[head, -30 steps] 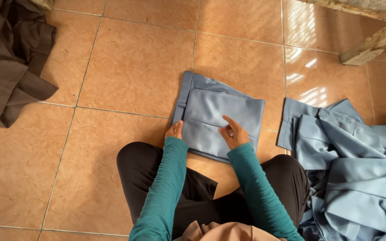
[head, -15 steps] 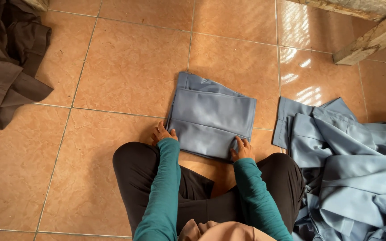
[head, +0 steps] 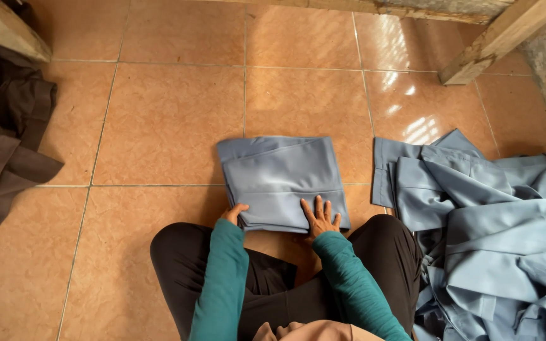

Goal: Folding blue trousers into neat rectangles on the floor.

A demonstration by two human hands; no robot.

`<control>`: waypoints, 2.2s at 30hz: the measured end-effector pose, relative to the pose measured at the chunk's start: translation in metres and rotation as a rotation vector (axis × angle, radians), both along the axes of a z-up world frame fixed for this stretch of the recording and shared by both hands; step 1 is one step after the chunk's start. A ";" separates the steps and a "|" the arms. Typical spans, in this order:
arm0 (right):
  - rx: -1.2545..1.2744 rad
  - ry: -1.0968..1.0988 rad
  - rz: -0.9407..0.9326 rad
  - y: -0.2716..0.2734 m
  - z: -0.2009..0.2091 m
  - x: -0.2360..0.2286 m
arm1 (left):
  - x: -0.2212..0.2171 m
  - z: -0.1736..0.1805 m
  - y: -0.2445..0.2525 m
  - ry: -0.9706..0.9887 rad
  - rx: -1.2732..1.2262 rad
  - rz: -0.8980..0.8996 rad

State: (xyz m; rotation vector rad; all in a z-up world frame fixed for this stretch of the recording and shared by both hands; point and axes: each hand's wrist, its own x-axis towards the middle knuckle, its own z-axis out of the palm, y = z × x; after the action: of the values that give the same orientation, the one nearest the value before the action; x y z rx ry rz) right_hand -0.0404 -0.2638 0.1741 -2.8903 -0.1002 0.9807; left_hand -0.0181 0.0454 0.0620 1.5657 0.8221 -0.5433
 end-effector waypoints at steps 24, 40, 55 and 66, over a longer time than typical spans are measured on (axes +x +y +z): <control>1.166 0.065 -1.289 -0.024 -0.133 0.017 | 0.043 0.012 -0.124 -0.195 -0.115 -0.144; 1.256 -0.053 -1.292 -0.018 -0.056 0.029 | -0.089 0.003 -0.144 0.016 -0.578 0.802; 0.881 -0.405 -1.250 -0.055 -0.043 0.112 | -0.126 -0.006 -0.143 0.003 -0.344 0.584; 1.254 0.015 -1.322 -0.103 -0.163 0.150 | -0.095 0.047 -0.122 0.072 -0.546 0.440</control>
State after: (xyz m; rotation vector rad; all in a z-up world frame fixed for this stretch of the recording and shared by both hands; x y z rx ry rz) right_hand 0.1095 -0.3671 0.0114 -1.2627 0.7676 0.3525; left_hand -0.1130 -0.0765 0.1093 0.8388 0.9440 -0.4513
